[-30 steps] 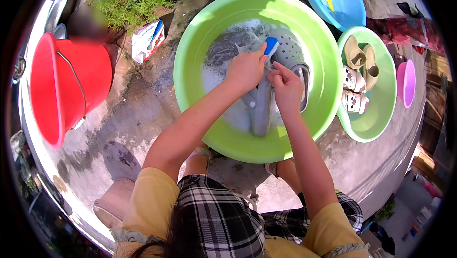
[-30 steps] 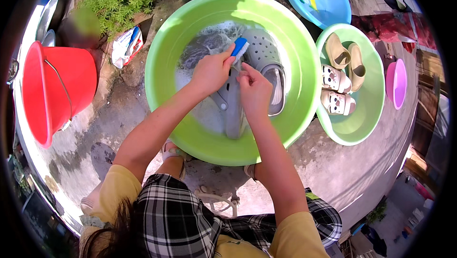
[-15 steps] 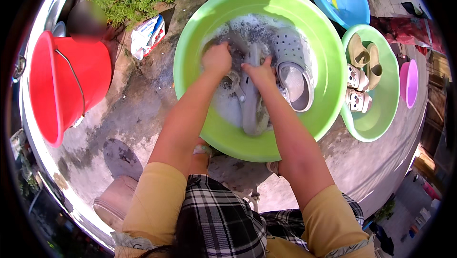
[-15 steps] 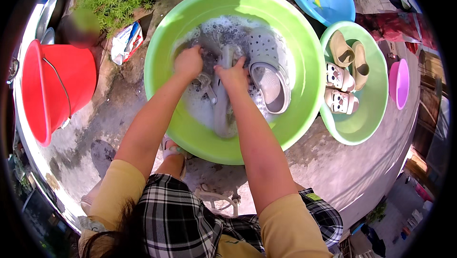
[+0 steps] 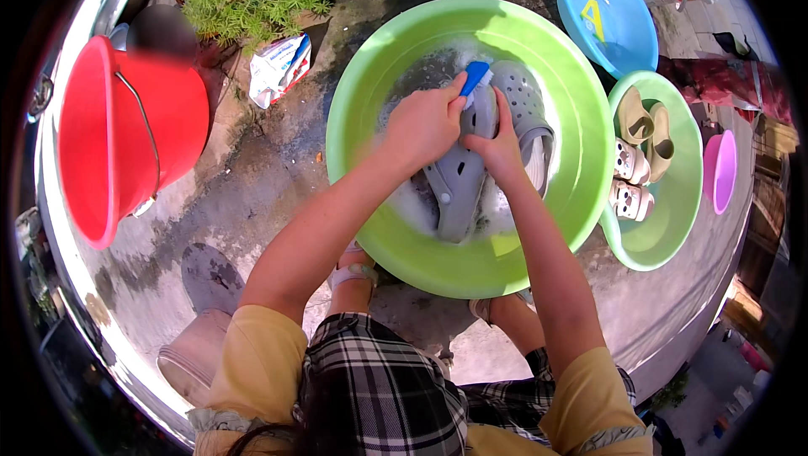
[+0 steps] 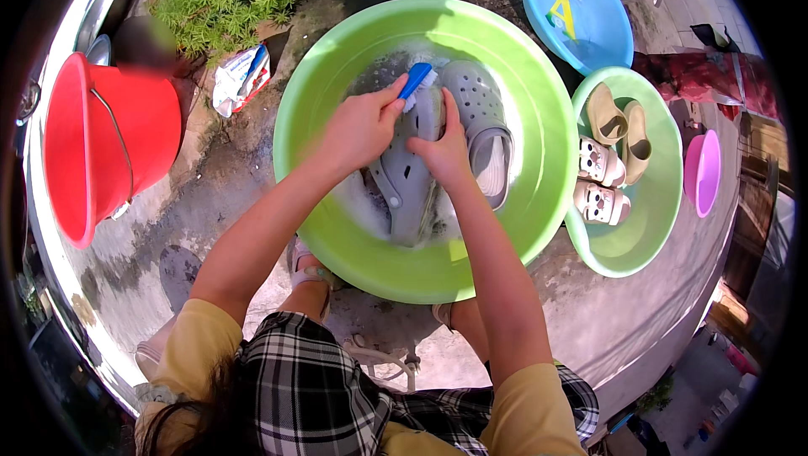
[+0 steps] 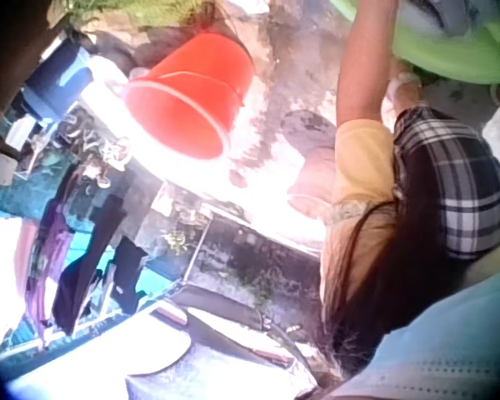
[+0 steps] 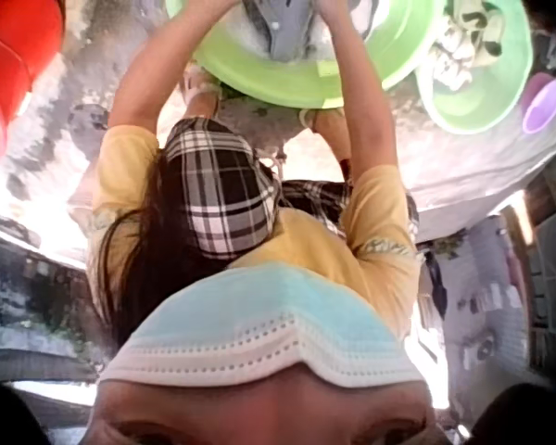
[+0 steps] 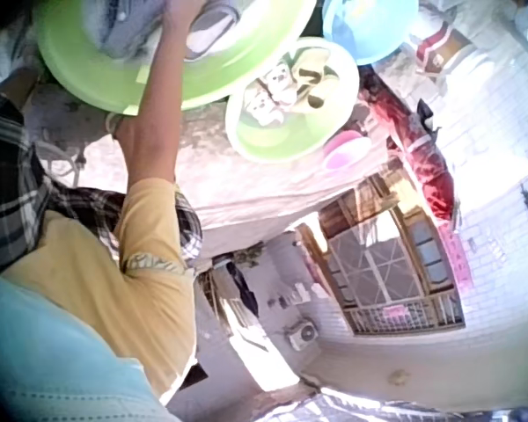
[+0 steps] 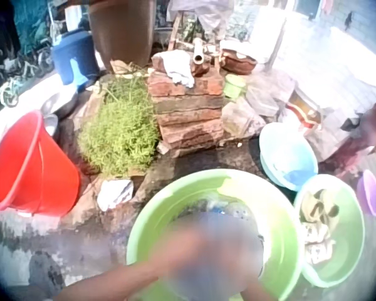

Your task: The person scrubs a pair of grey clogs with a blue brush in a green basin filled with soapy water. They scrub the exterior, interior, and sole of the shoes, then rinse them under a running tap and place them in a separate basin.

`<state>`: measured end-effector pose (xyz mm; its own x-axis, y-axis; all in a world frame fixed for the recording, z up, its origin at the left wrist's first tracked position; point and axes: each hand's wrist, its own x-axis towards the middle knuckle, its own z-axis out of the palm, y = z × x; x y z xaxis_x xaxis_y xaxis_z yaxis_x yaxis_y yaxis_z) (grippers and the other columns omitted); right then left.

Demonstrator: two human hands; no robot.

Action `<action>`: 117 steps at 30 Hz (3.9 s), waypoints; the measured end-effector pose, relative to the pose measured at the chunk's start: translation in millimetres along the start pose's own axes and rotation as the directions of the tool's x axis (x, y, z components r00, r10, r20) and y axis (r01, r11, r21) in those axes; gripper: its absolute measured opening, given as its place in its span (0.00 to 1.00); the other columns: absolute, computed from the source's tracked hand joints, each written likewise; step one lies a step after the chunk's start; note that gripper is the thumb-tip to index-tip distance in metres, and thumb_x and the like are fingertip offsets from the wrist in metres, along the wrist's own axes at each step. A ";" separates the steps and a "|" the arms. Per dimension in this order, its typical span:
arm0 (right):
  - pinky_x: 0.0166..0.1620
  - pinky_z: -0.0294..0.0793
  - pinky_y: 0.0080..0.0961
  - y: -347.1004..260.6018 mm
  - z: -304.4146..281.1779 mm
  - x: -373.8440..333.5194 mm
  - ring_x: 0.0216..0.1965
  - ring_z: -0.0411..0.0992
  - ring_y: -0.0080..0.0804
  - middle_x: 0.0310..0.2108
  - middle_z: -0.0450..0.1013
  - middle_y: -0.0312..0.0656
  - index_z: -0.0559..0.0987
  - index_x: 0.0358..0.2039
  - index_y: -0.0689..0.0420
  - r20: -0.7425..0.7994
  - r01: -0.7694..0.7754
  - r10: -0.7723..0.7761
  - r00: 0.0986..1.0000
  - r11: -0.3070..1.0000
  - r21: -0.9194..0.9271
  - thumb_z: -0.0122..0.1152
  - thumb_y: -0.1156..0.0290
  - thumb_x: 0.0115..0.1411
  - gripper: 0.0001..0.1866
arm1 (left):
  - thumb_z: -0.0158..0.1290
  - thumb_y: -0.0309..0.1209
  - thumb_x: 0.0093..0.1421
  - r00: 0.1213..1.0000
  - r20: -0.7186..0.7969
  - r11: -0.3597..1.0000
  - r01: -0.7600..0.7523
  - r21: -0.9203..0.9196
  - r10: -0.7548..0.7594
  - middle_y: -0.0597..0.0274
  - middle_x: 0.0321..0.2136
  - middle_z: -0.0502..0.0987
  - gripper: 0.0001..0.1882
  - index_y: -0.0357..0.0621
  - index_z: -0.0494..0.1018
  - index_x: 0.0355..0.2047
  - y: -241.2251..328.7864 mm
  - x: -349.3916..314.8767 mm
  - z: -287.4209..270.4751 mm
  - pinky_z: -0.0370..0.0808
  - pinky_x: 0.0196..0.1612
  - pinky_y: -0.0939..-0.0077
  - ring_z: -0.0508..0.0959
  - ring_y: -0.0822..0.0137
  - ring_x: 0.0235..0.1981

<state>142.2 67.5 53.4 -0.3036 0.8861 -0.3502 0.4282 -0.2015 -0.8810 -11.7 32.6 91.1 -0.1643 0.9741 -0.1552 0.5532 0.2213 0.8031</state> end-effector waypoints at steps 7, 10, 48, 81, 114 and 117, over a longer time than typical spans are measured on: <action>0.52 0.60 0.40 -4.2 11.6 -35.3 0.50 0.60 0.50 0.48 0.58 0.51 0.54 0.60 0.49 -0.070 0.207 -0.238 0.969 0.932 -0.296 0.61 0.71 0.31 0.50 | 0.46 0.33 0.58 0.997 0.060 0.999 0.042 0.025 -0.044 0.46 0.23 0.74 0.19 0.50 0.67 0.52 9.0 -25.0 -20.7 0.69 0.29 0.60 0.74 0.48 0.25; 0.53 0.58 0.42 -23.9 23.3 -54.2 0.51 0.60 0.50 0.52 0.55 0.51 0.54 0.60 0.52 0.024 0.321 -0.333 0.943 0.884 -0.340 0.63 0.70 0.32 0.50 | 0.43 0.34 0.58 0.999 0.033 1.000 0.007 0.029 -0.008 0.46 0.26 0.75 0.19 0.48 0.68 0.51 0.7 -1.3 -18.0 0.71 0.33 0.56 0.75 0.48 0.28; 0.55 0.61 0.35 -38.9 -10.1 7.1 0.56 0.57 0.52 0.56 0.51 0.60 0.50 0.59 0.58 0.194 -0.028 0.127 0.973 0.896 -0.444 0.72 0.62 0.30 0.56 | 0.42 0.30 0.60 0.993 0.054 0.987 0.107 -0.121 -0.101 0.40 0.20 0.71 0.21 0.41 0.63 0.54 5.0 -49.6 2.8 0.67 0.26 0.59 0.73 0.46 0.22; 0.49 0.62 0.22 -27.4 -10.9 -4.9 0.45 0.64 0.26 0.44 0.66 0.37 0.70 0.47 0.51 -0.051 -0.275 0.324 0.945 0.868 0.414 0.48 0.54 0.56 0.21 | 0.36 0.30 0.62 0.993 0.053 0.945 0.117 -0.306 -0.106 0.42 0.19 0.70 0.26 0.30 0.49 0.58 40.2 -40.2 22.8 0.67 0.26 0.62 0.72 0.49 0.19; 0.49 0.61 0.25 -21.0 10.4 13.1 0.44 0.64 0.32 0.42 0.66 0.44 0.69 0.46 0.59 -0.174 -0.121 0.166 0.971 0.963 0.241 0.46 0.56 0.55 0.23 | 0.38 0.31 0.61 0.997 0.082 1.000 -0.002 -0.014 0.003 0.46 0.14 0.71 0.33 0.28 0.37 0.60 24.3 -34.8 32.7 0.67 0.20 0.56 0.71 0.49 0.14; 0.49 0.61 0.23 -15.4 0.3 6.8 0.43 0.64 0.29 0.42 0.66 0.41 0.68 0.47 0.57 -0.141 -0.191 0.240 0.960 0.936 0.295 0.47 0.56 0.56 0.23 | 0.36 0.31 0.61 0.989 0.150 0.998 0.014 -0.064 -0.004 0.46 0.13 0.70 0.32 0.27 0.38 0.60 32.5 -45.3 29.9 0.67 0.20 0.58 0.71 0.51 0.13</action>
<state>133.3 76.5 64.4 -0.0685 0.8615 -0.5031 0.2073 -0.4810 -0.8519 38.1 -2.9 107.1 -0.0419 0.9691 -0.2430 0.4974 0.2311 0.8362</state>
